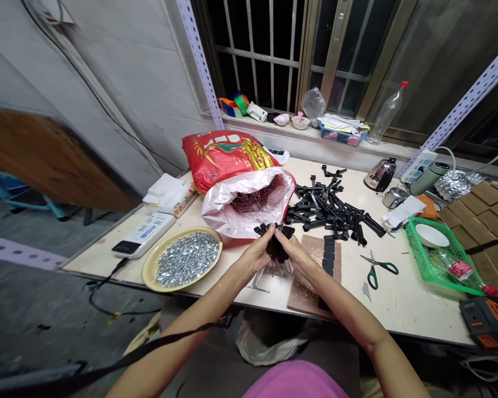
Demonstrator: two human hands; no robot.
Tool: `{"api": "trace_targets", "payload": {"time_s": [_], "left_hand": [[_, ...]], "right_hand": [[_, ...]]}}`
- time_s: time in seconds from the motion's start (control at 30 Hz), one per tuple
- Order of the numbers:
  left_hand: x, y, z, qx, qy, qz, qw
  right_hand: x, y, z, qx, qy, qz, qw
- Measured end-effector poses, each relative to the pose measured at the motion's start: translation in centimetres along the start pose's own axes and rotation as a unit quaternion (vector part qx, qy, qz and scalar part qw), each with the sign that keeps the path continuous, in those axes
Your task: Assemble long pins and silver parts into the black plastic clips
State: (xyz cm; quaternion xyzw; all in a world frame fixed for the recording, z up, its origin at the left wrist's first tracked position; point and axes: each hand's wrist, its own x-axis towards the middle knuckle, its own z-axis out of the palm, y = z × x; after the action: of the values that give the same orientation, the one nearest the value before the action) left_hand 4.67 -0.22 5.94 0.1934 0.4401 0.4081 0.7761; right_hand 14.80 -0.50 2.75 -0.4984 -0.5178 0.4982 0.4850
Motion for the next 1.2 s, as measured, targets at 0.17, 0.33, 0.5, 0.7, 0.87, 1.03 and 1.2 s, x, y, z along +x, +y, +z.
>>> {"api": "trace_targets", "payload": {"time_s": [0.17, 0.33, 0.5, 0.7, 0.87, 1.03, 1.2], "left_hand": [[-0.6, -1.0, 0.3, 0.009, -0.043, 0.077, 0.996], [-0.5, -1.3, 0.4, 0.023, -0.042, 0.118, 0.992], [-0.4, 0.0, -0.1, 0.051, -0.005, 0.120, 0.991], [-1.7, 0.0, 0.8, 0.129, 0.026, 0.269, 0.954], [-2.5, 0.2, 1.4, 0.174, 0.050, 0.341, 0.922], [-1.6, 0.5, 0.9, 0.131, -0.017, 0.292, 0.947], [0.6, -1.7, -0.3, 0.091, -0.008, 0.133, 0.987]], "right_hand": [[0.0, 0.2, -0.7, -0.127, 0.037, -0.026, 0.991], [0.3, -0.8, -1.5, -0.154, -0.003, -0.064, 0.986], [-0.4, -3.0, -2.5, -0.036, -0.191, -0.081, 0.977], [-2.5, -3.6, -2.1, -0.092, -0.110, -0.117, 0.983], [-3.7, -4.0, -1.4, 0.031, -0.147, -0.088, 0.985], [-3.6, -4.2, -1.8, -0.076, -0.066, -0.080, 0.992], [-3.4, -3.2, -2.3, -0.268, -0.081, 0.017, 0.960]]}}
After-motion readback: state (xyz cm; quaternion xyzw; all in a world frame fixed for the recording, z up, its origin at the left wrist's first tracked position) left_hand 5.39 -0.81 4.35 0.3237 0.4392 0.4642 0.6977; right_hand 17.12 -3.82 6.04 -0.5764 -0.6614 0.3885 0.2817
